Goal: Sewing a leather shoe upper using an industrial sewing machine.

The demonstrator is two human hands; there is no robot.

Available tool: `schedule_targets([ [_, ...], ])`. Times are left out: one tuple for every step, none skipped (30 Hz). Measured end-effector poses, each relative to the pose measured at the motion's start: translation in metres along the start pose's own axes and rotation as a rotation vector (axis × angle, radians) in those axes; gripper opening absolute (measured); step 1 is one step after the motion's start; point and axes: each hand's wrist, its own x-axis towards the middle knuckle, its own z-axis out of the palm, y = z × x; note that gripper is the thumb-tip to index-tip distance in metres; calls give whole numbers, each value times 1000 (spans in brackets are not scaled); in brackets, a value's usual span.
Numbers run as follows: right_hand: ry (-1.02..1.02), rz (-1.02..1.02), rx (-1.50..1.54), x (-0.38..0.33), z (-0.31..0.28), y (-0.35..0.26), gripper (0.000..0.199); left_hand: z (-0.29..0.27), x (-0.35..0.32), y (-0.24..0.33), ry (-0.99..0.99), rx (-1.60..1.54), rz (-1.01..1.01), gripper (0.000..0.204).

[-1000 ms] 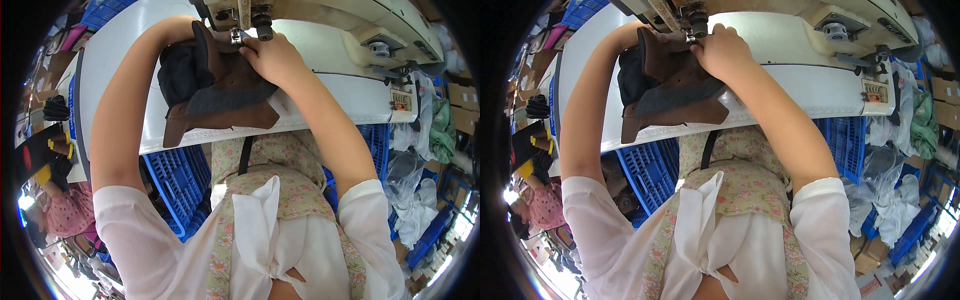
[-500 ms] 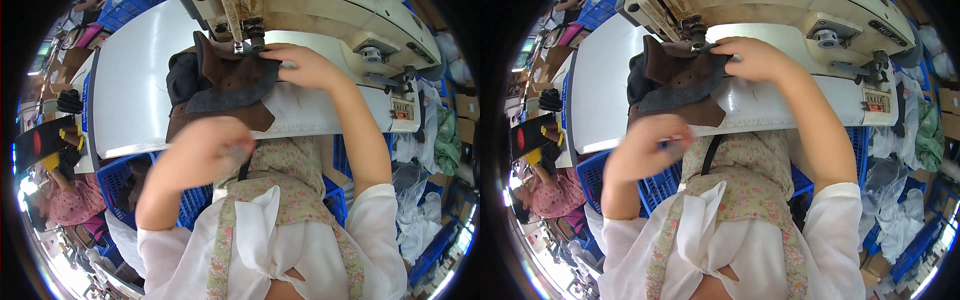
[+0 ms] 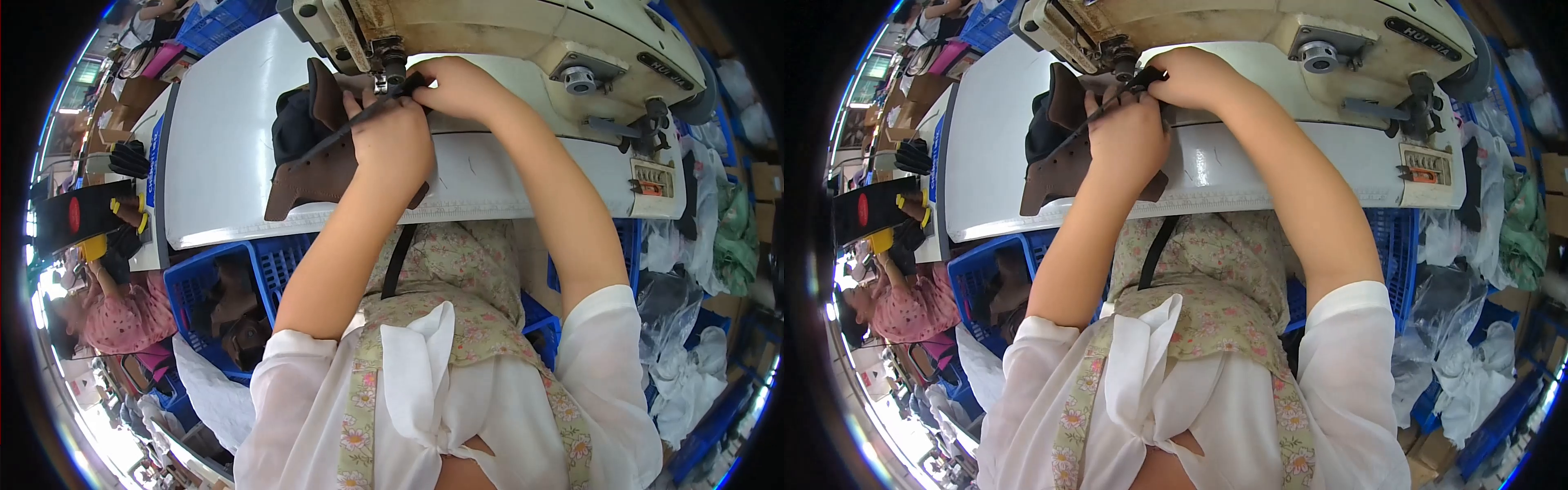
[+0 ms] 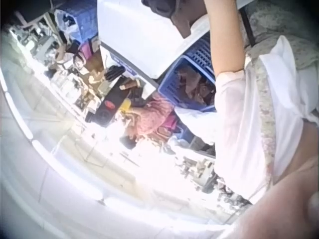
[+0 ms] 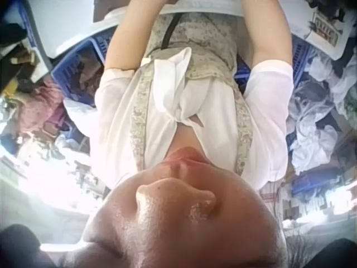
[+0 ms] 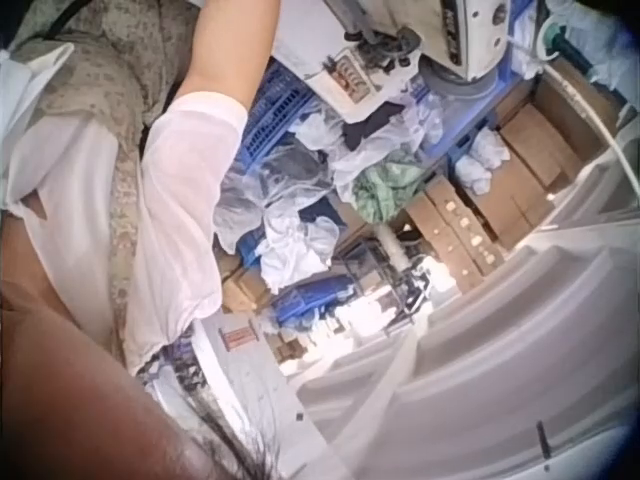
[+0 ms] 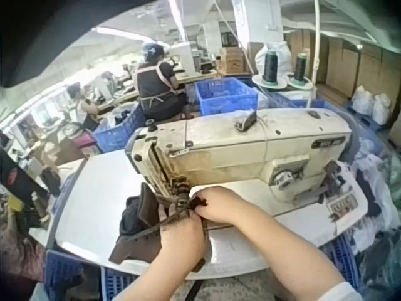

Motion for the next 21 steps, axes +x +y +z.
schedule_targets([
  [-4, 40, -44, 1, 0, -2, 31, 4, -1, 0, 0, 4, -6, 39],
  [-3, 39, -45, 1, 0, 0, 31, 11, -3, -1, 69, -8, 8, 33],
  [-31, 30, -70, 1, 1, 2, 32, 17, -4, -1, 138, -19, 22, 28],
  [-58, 21, -95, 0, 2, 5, 33, 24, -5, -3, 139, -20, 23, 28],
  [-82, -21, -188, 1, 4, 6, 34, 28, -10, -5, 235, 3, 32, 30],
  [-85, -26, -189, 0, 7, 7, 34, 33, -14, -6, 331, 25, 41, 33],
  [-73, -57, -138, -3, 10, 8, 34, 40, -15, -5, 369, 52, 32, 32],
  [-60, -84, -90, -7, 12, 10, 34, 40, -13, -4, 370, 50, 28, 32],
  [-9, -134, -117, -9, 14, 14, 33, 40, -12, -4, 327, -2, 14, 33],
  [-13, -137, -119, -9, 16, 19, 33, 40, -10, -4, 285, -54, 0, 33],
  [10, -159, -133, -8, 17, 20, 34, 36, -11, -4, 284, -69, 5, 37],
  [33, -181, -146, -7, 18, 21, 35, 38, -13, -3, 283, -68, 2, 37],
  [31, -183, -146, -8, 19, 23, 35, 41, -14, -2, 317, -43, 20, 37],
  [26, -168, -165, -9, 18, 17, 33, 43, -15, -2, 349, -17, 33, 37],
  [21, -154, -184, -10, 19, 13, 31, 46, -16, -3, 333, 5, 28, 35],
  [14, -159, -184, -8, 21, 13, 31, 49, -17, -5, 330, 6, 20, 35],
  [38, -196, -191, -8, 22, 13, 30, 49, -17, -5, 339, -8, 32, 33],
  [61, -233, -198, -8, 23, 13, 29, 50, -18, -5, 348, -22, 45, 32],
  [50, -234, -199, -9, 23, 14, 29, 52, -17, -5, 346, -36, 36, 30],
  [35, -214, -204, -9, 21, 10, 29, 52, -17, -6, 340, -38, 26, 30],
  [20, -192, -209, -9, 20, 10, 30, 53, -16, -8, 314, -27, 54, 29],
])
